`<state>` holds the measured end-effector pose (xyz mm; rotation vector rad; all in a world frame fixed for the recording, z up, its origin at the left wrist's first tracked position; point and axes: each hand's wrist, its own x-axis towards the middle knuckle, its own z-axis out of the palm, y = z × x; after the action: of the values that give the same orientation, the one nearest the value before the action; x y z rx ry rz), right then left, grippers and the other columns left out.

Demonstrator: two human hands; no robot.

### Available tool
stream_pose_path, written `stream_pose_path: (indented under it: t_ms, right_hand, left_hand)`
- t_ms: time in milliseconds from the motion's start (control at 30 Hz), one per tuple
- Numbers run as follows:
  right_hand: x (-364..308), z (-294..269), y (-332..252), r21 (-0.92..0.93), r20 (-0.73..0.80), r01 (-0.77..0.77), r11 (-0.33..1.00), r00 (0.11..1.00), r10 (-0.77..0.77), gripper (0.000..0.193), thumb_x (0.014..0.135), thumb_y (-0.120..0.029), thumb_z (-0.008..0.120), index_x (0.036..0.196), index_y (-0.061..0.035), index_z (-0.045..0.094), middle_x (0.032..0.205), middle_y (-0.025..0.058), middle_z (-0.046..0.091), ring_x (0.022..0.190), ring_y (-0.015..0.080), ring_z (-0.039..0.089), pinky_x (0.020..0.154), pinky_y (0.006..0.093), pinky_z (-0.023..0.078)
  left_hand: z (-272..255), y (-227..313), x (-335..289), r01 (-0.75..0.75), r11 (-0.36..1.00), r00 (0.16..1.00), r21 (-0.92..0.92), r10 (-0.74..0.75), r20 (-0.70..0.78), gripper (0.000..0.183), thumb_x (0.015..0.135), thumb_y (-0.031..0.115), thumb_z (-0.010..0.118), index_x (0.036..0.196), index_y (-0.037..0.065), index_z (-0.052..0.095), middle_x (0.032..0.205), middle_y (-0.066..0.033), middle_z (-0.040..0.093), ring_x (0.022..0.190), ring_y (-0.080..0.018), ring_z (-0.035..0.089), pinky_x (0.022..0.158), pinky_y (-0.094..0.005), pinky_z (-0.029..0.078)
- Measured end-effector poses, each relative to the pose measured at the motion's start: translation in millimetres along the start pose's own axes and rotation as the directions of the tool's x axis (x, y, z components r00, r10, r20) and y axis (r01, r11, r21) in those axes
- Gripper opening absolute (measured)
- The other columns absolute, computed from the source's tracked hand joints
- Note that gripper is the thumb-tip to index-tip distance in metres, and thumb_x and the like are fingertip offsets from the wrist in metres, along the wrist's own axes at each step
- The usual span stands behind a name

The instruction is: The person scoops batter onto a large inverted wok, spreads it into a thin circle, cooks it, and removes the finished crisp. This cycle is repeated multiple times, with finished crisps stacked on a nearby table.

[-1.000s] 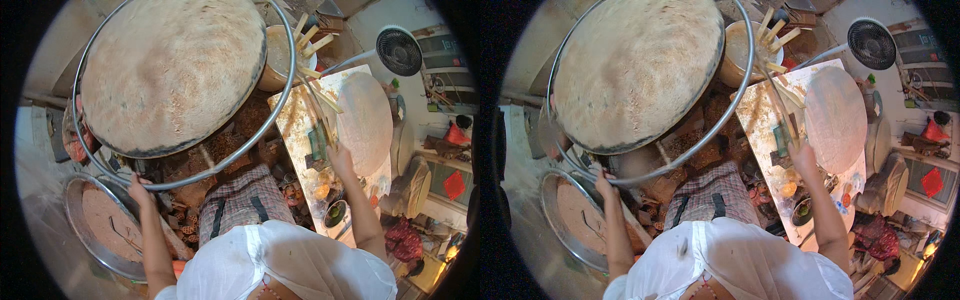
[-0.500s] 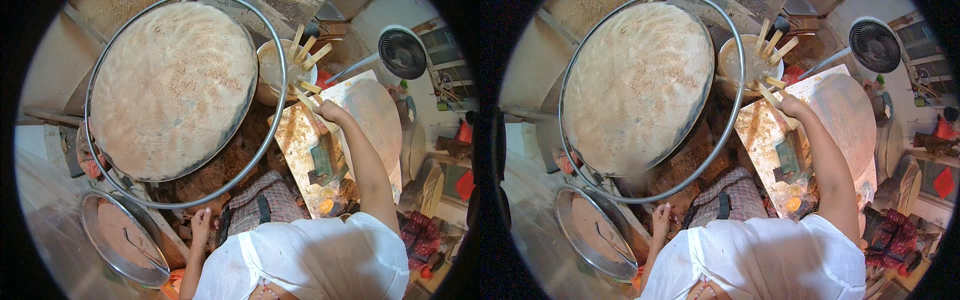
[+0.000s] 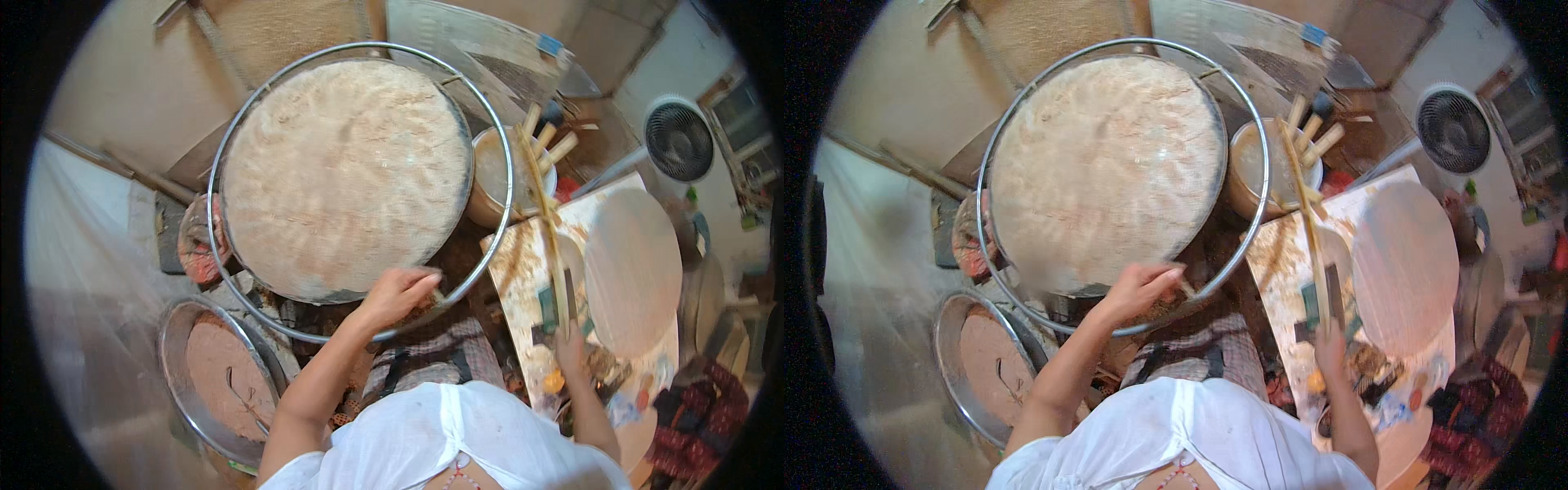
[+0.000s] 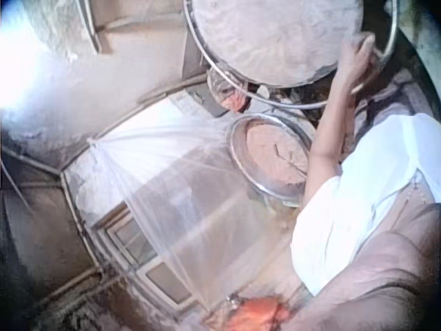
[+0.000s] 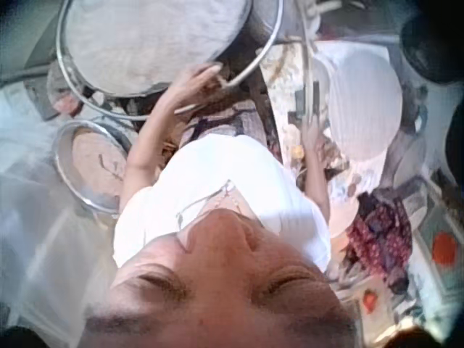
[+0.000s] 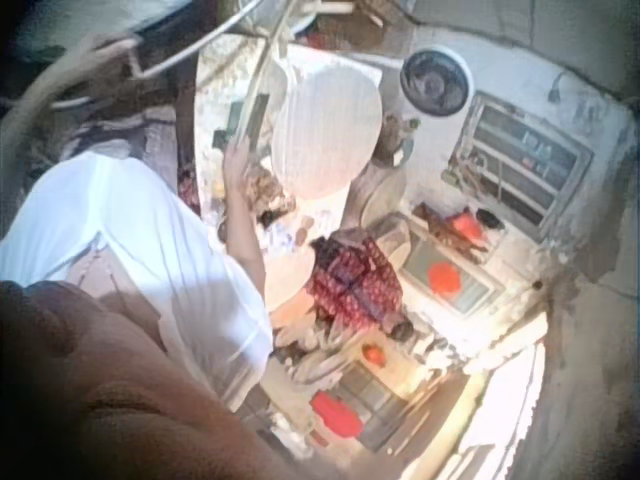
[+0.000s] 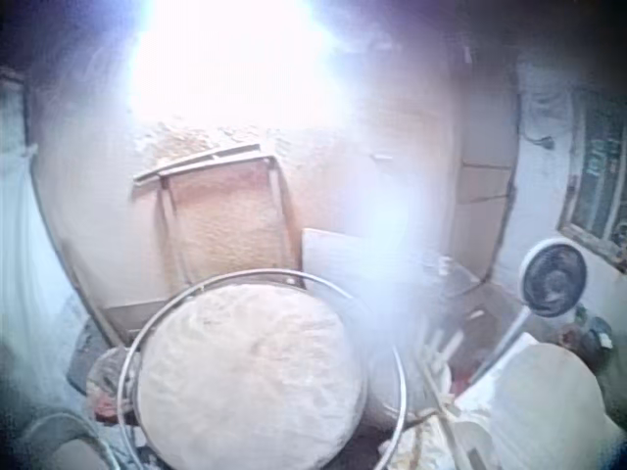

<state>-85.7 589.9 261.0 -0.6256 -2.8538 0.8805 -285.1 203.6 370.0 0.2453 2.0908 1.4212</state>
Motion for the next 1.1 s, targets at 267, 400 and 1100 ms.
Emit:
stream_pose_path:
  t_ms: [267,400,1100]
  right_hand:
    - [99.2,-8.0,-43.6,0.329,0.21,-0.014,0.944,0.976,-0.059,0.022,0.095,-0.019,0.054,0.102,0.001,0.059,0.076,0.0068,0.058,0.069,0.0133,0.054,0.065,0.031,0.046]
    - [169.5,-19.7,-23.2,0.252,0.348,-0.176,0.952,0.934,0.08,0.028,0.095,-0.025,0.051,0.097,0.0015,0.062,0.074,0.0129,0.06,0.07,0.0157,0.056,0.065,0.035,0.045]
    - [81.9,13.1,-89.9,0.057,0.624,0.028,0.998,0.779,-0.058,0.038,0.098,-0.027,0.04,0.083,0.0062,0.053,0.077,0.0281,0.055,0.071,0.0412,0.053,0.064,0.0455,0.043]
  left_hand:
    - [35.2,56.7,190.2,-0.439,0.64,0.742,0.631,0.654,-0.147,0.062,0.086,0.034,0.064,0.139,0.01,0.041,0.146,-0.0173,0.03,0.136,-0.0407,0.027,0.11,-0.0504,0.025]
    - [38.0,67.3,252.3,-0.205,0.586,0.793,0.784,0.569,-0.218,0.061,0.09,0.049,0.053,0.135,0.009,0.045,0.145,-0.0165,0.033,0.139,-0.0383,0.021,0.111,-0.0579,0.016]
    - [8.0,-14.7,163.3,-0.138,0.634,0.719,0.761,0.593,-0.363,0.048,0.085,0.029,0.058,0.118,-0.006,0.055,0.132,-0.0192,0.048,0.134,-0.0347,0.033,0.107,-0.0571,0.025]
